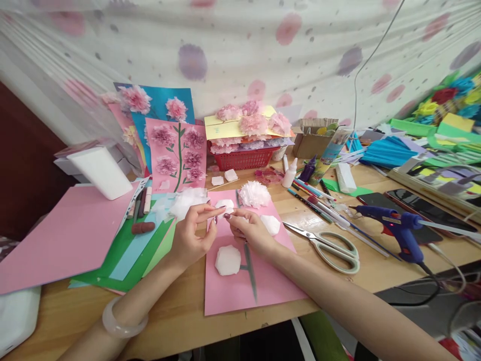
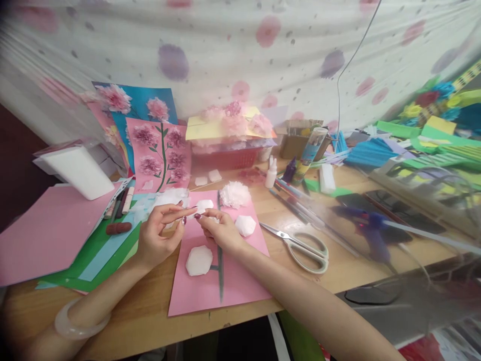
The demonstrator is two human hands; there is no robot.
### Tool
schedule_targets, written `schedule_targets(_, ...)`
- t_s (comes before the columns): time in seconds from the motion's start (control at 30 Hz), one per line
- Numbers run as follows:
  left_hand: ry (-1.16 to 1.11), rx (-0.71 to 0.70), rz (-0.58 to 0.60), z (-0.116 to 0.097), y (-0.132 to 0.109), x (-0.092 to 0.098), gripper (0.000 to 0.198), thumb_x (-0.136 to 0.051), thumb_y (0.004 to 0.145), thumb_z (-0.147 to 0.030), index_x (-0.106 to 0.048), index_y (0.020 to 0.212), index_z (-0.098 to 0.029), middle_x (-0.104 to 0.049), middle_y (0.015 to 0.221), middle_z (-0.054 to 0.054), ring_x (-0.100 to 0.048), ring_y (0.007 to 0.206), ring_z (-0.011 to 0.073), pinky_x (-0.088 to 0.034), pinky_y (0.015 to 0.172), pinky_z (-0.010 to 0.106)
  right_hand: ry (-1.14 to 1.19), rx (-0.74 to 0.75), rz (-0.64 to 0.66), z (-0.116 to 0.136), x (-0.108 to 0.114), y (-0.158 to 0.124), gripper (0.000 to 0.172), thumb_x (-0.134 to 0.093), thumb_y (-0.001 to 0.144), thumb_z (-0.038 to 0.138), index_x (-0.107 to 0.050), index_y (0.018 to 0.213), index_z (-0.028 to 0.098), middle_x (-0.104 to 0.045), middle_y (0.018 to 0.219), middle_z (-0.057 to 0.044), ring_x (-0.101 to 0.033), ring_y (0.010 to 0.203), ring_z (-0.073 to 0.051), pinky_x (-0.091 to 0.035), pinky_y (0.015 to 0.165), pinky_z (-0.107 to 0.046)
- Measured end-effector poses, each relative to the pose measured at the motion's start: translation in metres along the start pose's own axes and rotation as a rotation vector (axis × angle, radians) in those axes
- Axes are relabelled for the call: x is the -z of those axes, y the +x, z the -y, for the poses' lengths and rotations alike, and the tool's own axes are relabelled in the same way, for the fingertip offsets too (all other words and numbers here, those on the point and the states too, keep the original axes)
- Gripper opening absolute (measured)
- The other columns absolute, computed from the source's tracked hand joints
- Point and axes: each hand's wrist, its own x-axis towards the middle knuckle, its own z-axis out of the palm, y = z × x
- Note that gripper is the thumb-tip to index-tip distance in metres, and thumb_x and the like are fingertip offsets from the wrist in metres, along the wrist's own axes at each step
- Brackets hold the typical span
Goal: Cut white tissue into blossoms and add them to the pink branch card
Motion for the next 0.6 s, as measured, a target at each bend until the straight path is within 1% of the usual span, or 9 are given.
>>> schedule_targets(0.07, -0.025, 0.04, 0.025, -0.002, 0.001, 0.001, 0.034, -0.057, 0.077, -0.011, -0.046, 0.107, -0.023, -0.076, 0.098, 0.005, -0.068, 0.102, 0.0216, -0.054, 0.086, 0.035, -0.024, 0.014, -0.003, -0.001, 0.001, 0.001, 0.028, -0.067, 0.073, 0.041, -0.05, 0.069, 0.019, -0.03, 0.047, 0.011, -0.021, 0.042, -0.005, -0.016, 0.042, -0.021)
schedule_targets(0.2, -0.156, 0.183, 0.059, -0.004, -0.004, 0.002, 0.028, -0.057, 0.08, -0.013, -0.048, 0.104, -0.023, -0.074, 0.102, 0.008, -0.067, 0.102, 0.0225, -0.052, 0.09, 0.038, -0.074, -0.012, -0.001, -0.004, 0.001, 0.0, 0.029, -0.066, 0.075, 0.044, -0.052, 0.072, 0.019, -0.031, 0.044, 0.011, -0.023, 0.04, -0.005, -0.018, 0.04, -0.021)
schedule_targets(0.3, -0.228, 0.233, 0.033, -0.005, -0.011, 0.003, 0.025, -0.057, 0.081, -0.015, -0.049, 0.103, -0.022, -0.075, 0.102, 0.009, -0.066, 0.104, 0.0227, -0.05, 0.093, 0.041, -0.125, -0.047, -0.001, -0.006, 0.0, -0.002, 0.029, -0.064, 0.077, 0.047, -0.055, 0.076, 0.019, -0.031, 0.043, 0.011, -0.025, 0.038, -0.006, -0.02, 0.039, -0.021)
schedule_targets(0.43, -0.227, 0.265, 0.01, -0.009, -0.02, 0.007, 0.024, -0.059, 0.081, -0.015, -0.049, 0.101, -0.022, -0.075, 0.101, 0.008, -0.067, 0.103, 0.0217, -0.05, 0.095, 0.041, -0.252, -0.043, -0.003, -0.007, -0.003, -0.006, 0.026, -0.061, 0.08, 0.044, -0.059, 0.079, 0.018, -0.037, 0.045, 0.009, -0.03, 0.039, -0.006, -0.023, 0.04, -0.021)
schedule_targets(0.6, -0.317, 0.35, -0.011, -0.015, -0.018, 0.012, 0.017, -0.06, 0.082, -0.018, -0.05, 0.096, -0.021, -0.076, 0.097, 0.008, -0.069, 0.098, 0.0223, -0.055, 0.088, 0.038, -0.274, -0.045, -0.001, -0.006, -0.006, -0.008, 0.025, -0.06, 0.08, 0.043, -0.058, 0.078, 0.019, -0.035, 0.046, 0.009, -0.028, 0.041, -0.006, -0.024, 0.041, -0.021)
